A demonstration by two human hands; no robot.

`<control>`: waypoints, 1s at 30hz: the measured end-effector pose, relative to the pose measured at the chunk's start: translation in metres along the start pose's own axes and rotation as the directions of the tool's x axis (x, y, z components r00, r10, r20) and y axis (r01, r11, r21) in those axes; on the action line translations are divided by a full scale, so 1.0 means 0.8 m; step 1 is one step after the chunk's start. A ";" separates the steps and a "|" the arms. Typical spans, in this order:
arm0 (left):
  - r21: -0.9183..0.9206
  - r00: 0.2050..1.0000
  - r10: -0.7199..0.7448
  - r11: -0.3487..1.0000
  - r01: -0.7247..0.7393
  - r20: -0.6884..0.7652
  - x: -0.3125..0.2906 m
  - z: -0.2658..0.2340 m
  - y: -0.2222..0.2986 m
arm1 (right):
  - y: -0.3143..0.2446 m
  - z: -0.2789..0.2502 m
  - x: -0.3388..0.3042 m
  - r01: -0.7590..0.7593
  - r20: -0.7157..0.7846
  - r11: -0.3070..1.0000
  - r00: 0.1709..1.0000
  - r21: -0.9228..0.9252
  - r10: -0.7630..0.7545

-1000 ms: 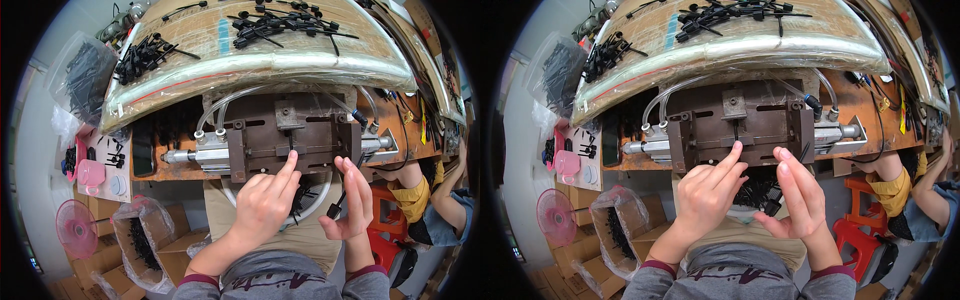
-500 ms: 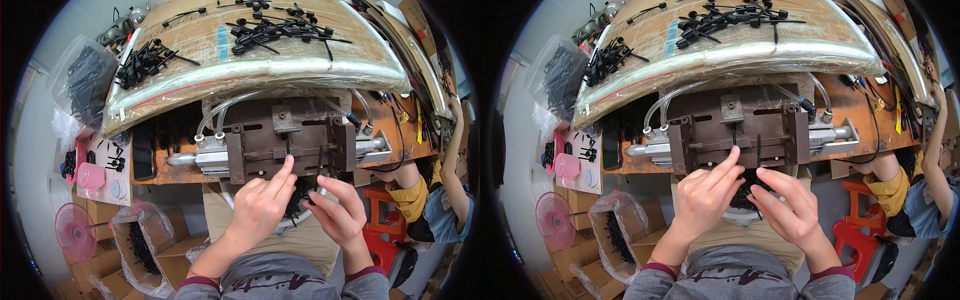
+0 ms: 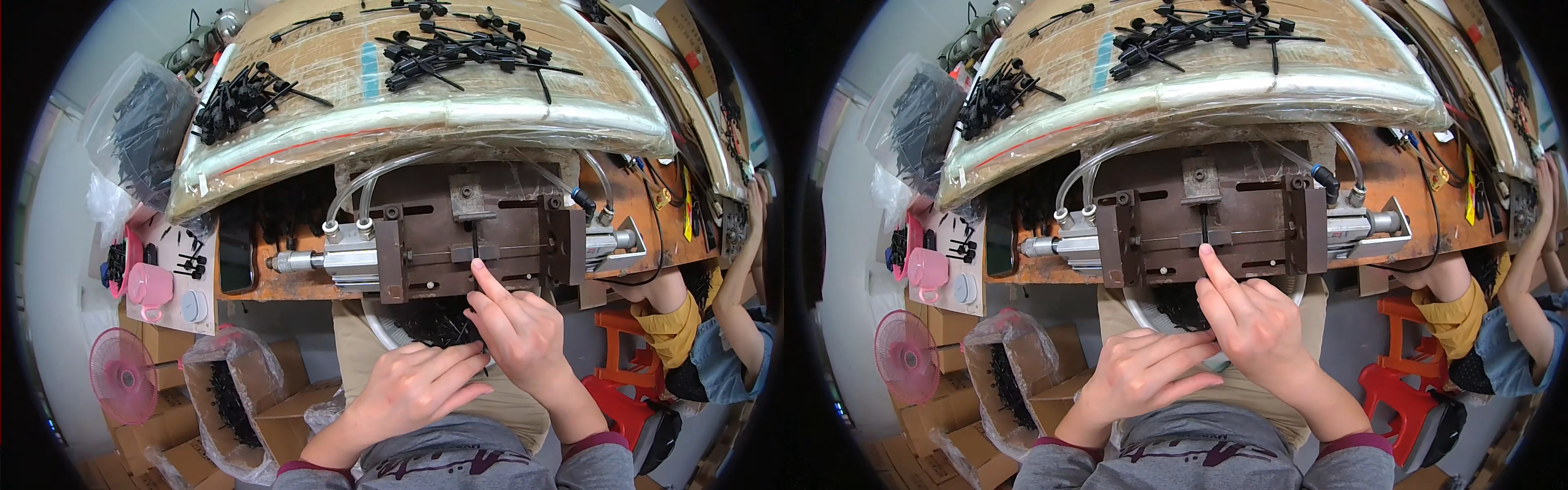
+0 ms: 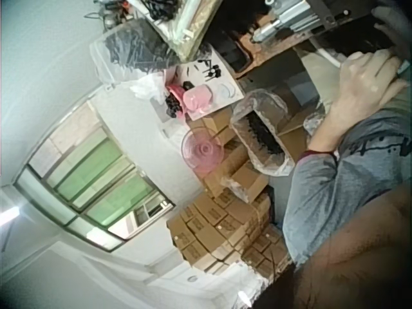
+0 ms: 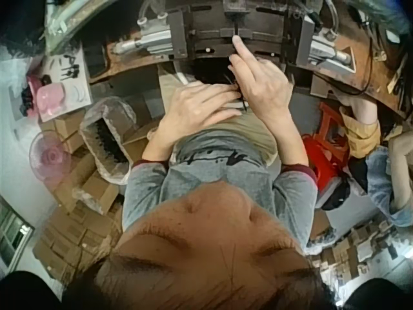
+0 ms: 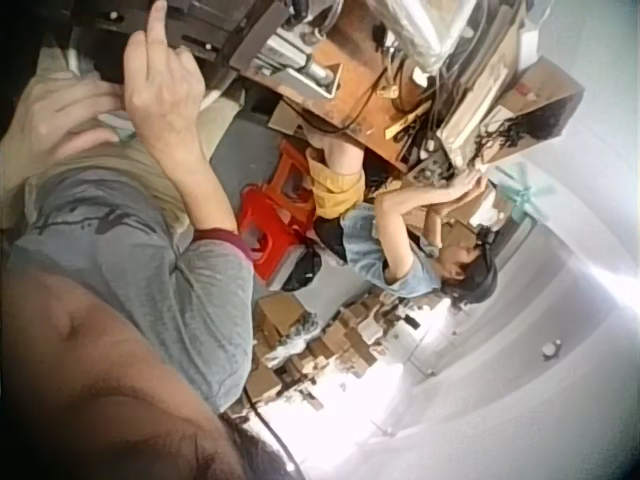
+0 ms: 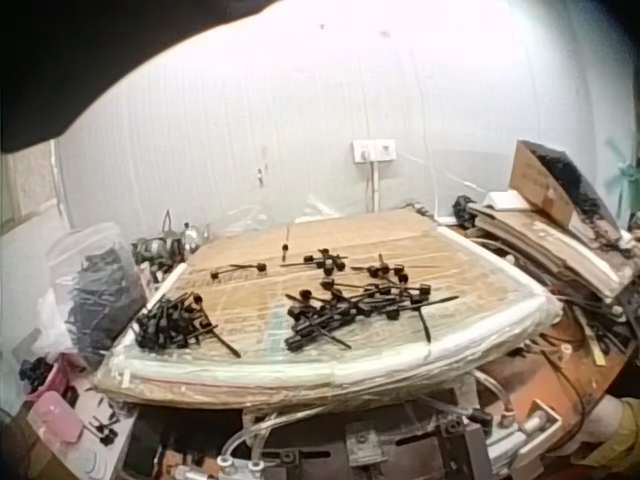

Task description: The worker is using a pneumatic machine to assemble or press-fit small black plastic components together.

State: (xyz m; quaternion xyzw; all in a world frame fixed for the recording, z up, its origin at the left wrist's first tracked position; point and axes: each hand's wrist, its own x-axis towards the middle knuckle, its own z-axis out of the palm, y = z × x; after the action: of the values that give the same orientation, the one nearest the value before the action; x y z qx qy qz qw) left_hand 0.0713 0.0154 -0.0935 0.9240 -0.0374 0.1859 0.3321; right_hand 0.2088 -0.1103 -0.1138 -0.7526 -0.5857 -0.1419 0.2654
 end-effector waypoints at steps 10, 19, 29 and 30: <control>-0.004 0.946 0.098 0.995 -0.104 -0.308 0.044 -0.052 -0.011 | -0.005 -0.012 0.014 -0.014 0.062 0.998 0.998 -0.069 0.018; 0.457 0.901 0.178 0.889 0.025 -0.396 0.204 -0.123 -0.098 | -0.012 -0.012 0.014 -0.025 0.032 0.997 0.999 -0.069 0.027; 0.284 0.955 -0.290 0.912 0.297 -0.065 0.267 -0.147 -0.126 | -0.018 -0.026 -0.006 -0.072 0.015 0.954 0.997 0.291 0.071; 0.238 0.964 -0.251 0.935 0.264 -0.082 0.263 -0.146 -0.126 | -0.021 -0.027 -0.009 -0.074 0.029 0.944 0.997 0.322 0.069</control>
State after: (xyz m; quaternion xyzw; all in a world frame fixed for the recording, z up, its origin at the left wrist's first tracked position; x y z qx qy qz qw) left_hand 0.2489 0.1788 0.0068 0.9500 0.1158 0.1674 0.2368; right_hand 0.1927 -0.1256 -0.0961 -0.7209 -0.5757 -0.0278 0.3849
